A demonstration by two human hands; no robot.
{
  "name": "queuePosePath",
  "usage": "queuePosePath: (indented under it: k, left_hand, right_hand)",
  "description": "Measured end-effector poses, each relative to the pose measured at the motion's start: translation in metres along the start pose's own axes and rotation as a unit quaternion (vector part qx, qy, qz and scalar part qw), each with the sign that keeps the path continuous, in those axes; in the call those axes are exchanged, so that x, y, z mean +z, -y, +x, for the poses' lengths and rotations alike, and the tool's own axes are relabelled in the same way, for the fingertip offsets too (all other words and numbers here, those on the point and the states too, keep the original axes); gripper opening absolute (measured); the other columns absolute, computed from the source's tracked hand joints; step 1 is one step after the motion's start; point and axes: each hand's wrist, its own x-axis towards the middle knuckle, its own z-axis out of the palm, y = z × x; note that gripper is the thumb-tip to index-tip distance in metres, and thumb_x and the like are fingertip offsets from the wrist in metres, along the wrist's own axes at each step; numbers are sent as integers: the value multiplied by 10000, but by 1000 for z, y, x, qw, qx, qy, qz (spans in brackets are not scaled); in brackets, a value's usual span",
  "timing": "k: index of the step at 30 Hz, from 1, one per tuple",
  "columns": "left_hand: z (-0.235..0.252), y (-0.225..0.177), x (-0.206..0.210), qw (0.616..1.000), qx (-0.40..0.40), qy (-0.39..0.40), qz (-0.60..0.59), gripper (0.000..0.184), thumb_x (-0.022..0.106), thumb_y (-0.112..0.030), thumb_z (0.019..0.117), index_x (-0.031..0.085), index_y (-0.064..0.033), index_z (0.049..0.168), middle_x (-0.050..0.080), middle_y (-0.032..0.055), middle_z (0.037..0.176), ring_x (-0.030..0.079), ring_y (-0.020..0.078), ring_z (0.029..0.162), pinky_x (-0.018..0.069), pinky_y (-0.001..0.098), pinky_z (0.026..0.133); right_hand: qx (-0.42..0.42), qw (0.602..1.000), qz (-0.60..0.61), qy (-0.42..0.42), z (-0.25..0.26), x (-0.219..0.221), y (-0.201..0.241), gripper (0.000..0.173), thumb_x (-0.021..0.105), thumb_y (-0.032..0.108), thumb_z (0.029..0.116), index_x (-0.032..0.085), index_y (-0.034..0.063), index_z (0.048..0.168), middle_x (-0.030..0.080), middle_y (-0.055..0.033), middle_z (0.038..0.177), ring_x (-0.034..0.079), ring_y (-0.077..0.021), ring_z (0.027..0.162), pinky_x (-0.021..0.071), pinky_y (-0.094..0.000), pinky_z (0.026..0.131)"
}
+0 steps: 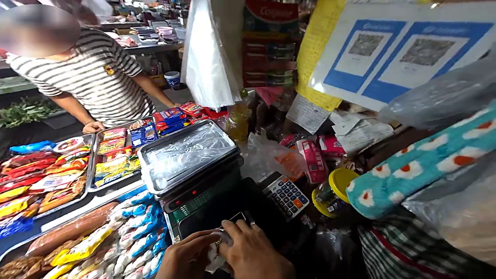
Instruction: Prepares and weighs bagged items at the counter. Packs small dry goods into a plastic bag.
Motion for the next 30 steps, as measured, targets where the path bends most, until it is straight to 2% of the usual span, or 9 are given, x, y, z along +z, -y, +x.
queuePosePath:
  k: [2,6,9,13,17,19,21,26,30]
  left_hand:
    - [1,-4,-6,1000,-5,3,-15,225,627,71,858,771,20,1023,754,147,1113,743,111,831,624,266,719]
    - [1,-12,-15,999,0,6,-49,194,638,79,871,759,40,1018,750,141,1127,736,64,902,616,214,769]
    - [2,-13,-14,999,8,31,-20,203,627,45,876,772,24,1017,748,145,1092,713,47,853,593,186,734]
    - [3,1,-9,991,72,106,28,250,725,-268,942,787,-70,1081,687,187,1253,672,189,1136,556,311,964]
    - [16,19,-10,986,147,14,74,201,649,-290,968,774,-151,892,730,5,951,675,45,939,552,181,835]
    - [43,16,-26,982,165,-27,87,188,633,-210,958,772,-100,893,733,22,936,678,46,922,553,188,839]
    - [76,8,-51,976,166,-62,130,190,643,-187,958,768,-57,897,744,64,952,699,93,905,573,257,826]
    - [164,11,-116,946,173,-130,243,123,681,-61,915,757,31,883,740,162,920,729,279,849,588,485,795]
    - [215,47,-146,950,100,-132,263,124,695,-60,924,772,36,939,730,203,934,715,345,896,547,544,864]
  right_hand:
    - [-10,1000,17,2,-4,0,-4,211,595,149,1010,759,40,1087,593,-254,1358,595,-450,1185,508,-587,886]
    - [-116,975,6,-190,-11,18,-23,94,722,136,900,764,59,869,710,-166,1027,702,-333,913,585,-456,682]
    - [-146,963,-8,-227,-10,22,-33,66,732,90,867,744,47,818,719,-121,956,705,-282,863,588,-400,659]
    - [-171,954,-11,-246,-5,29,-49,80,709,13,825,705,35,748,700,-92,835,700,-248,772,573,-376,612]
    - [-194,934,27,-300,3,26,-55,101,665,70,899,753,53,851,749,-85,956,729,-226,875,608,-357,722]
    - [-174,921,75,-341,4,14,-54,204,620,151,986,756,47,1097,727,-137,1194,714,-235,1096,604,-350,899]
    - [-154,907,105,-377,2,-2,-60,331,607,247,1026,686,60,1288,643,-175,1351,655,-205,1214,586,-304,942]
    - [-109,897,78,-420,-9,3,-88,251,627,221,998,755,37,1109,729,-152,1153,705,-152,1057,581,-232,891]
    - [-92,915,67,-388,8,24,-103,261,623,279,982,797,84,989,754,-95,1086,711,-156,1038,570,-249,914]
